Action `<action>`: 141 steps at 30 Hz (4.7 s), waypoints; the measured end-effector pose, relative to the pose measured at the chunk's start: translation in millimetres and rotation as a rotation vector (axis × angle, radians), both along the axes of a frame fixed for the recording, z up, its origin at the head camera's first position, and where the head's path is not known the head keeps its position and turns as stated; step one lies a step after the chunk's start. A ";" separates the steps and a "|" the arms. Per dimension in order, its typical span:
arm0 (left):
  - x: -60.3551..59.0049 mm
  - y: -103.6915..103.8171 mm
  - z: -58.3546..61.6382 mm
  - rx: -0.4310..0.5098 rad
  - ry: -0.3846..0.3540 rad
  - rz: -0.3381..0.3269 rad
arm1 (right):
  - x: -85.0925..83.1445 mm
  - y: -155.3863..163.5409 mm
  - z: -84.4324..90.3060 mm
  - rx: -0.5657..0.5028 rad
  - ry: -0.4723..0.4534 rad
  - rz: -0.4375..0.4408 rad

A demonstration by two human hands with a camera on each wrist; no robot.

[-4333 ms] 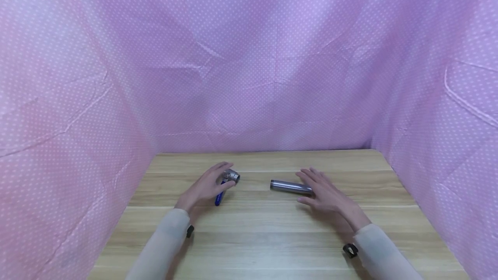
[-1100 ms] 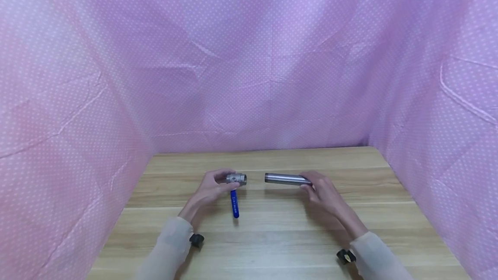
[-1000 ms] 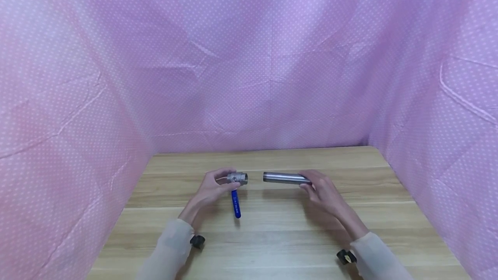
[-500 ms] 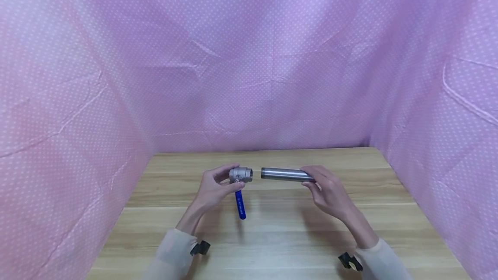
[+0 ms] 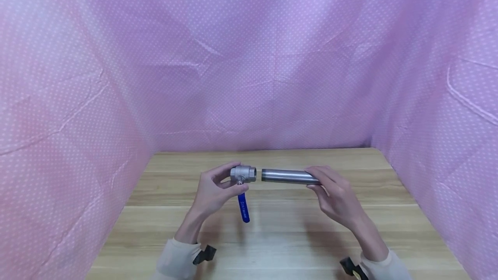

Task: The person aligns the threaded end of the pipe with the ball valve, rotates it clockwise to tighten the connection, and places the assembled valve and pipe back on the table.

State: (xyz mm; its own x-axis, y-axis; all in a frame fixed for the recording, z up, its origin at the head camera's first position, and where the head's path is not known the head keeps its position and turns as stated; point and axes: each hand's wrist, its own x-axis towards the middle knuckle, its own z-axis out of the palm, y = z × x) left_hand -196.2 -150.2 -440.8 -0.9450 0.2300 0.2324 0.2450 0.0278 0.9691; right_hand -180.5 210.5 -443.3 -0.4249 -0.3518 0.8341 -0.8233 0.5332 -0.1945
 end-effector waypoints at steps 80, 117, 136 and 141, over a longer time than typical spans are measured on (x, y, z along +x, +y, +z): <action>23.1 13.6 18.6 0.014 0.281 -0.009 | 10.3 -7.2 14.0 -0.113 -0.122 0.132; 25.9 12.4 21.1 0.020 0.263 0.015 | 11.1 -5.7 11.2 -0.206 -0.196 0.219; 26.7 13.4 21.4 0.022 0.280 0.023 | 7.2 -1.1 7.8 -0.211 -0.123 0.129; 26.4 13.6 21.3 0.033 0.279 0.024 | 8.7 -2.2 8.7 -0.215 -0.168 0.163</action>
